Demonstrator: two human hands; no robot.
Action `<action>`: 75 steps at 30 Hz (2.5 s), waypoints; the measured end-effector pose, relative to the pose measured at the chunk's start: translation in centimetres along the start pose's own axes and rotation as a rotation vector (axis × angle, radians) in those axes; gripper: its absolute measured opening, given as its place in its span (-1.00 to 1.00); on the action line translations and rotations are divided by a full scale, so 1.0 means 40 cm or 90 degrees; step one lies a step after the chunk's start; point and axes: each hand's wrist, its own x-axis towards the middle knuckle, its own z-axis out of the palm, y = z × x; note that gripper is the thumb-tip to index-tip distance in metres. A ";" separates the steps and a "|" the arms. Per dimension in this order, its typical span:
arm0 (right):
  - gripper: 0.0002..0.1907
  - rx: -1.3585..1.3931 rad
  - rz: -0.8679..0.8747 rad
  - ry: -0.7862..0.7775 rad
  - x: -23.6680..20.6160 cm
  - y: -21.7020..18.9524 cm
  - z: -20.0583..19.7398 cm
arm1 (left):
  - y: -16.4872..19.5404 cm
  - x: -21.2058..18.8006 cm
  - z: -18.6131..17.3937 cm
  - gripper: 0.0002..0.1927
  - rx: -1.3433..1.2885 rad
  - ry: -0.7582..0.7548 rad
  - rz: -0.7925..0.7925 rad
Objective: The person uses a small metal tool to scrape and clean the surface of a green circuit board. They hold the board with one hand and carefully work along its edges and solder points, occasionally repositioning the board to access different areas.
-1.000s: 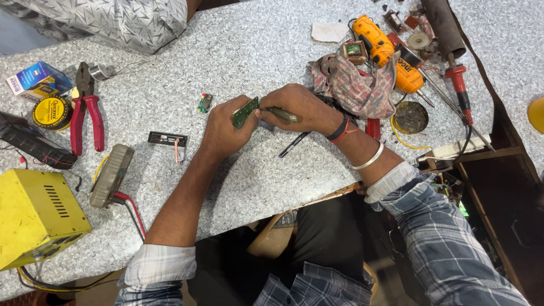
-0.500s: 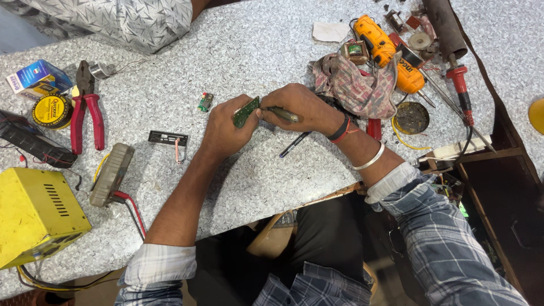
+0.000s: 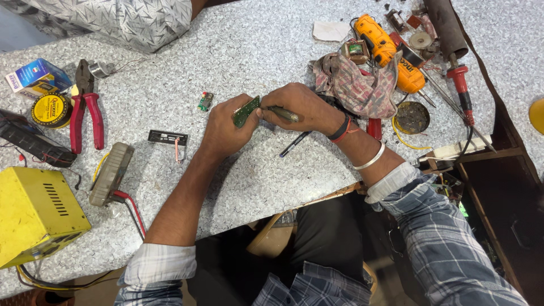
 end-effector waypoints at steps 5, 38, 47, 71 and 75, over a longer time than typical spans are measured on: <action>-0.66 0.003 0.005 0.002 -0.003 0.000 0.000 | -0.002 0.000 0.000 -0.82 0.006 -0.003 -0.003; -0.69 -0.002 -0.002 -0.006 -0.001 0.010 0.005 | -0.012 0.000 0.003 -0.80 0.009 -0.004 -0.001; -0.68 -0.001 0.003 -0.007 0.001 0.009 0.006 | -0.011 0.000 0.003 -0.80 0.007 0.003 0.006; -0.67 0.002 0.000 0.001 0.003 -0.001 -0.001 | -0.005 0.003 0.001 -0.80 0.013 0.003 -0.009; -0.66 -0.001 0.002 0.000 0.004 -0.003 -0.003 | -0.005 0.003 0.002 -0.80 0.015 0.004 -0.007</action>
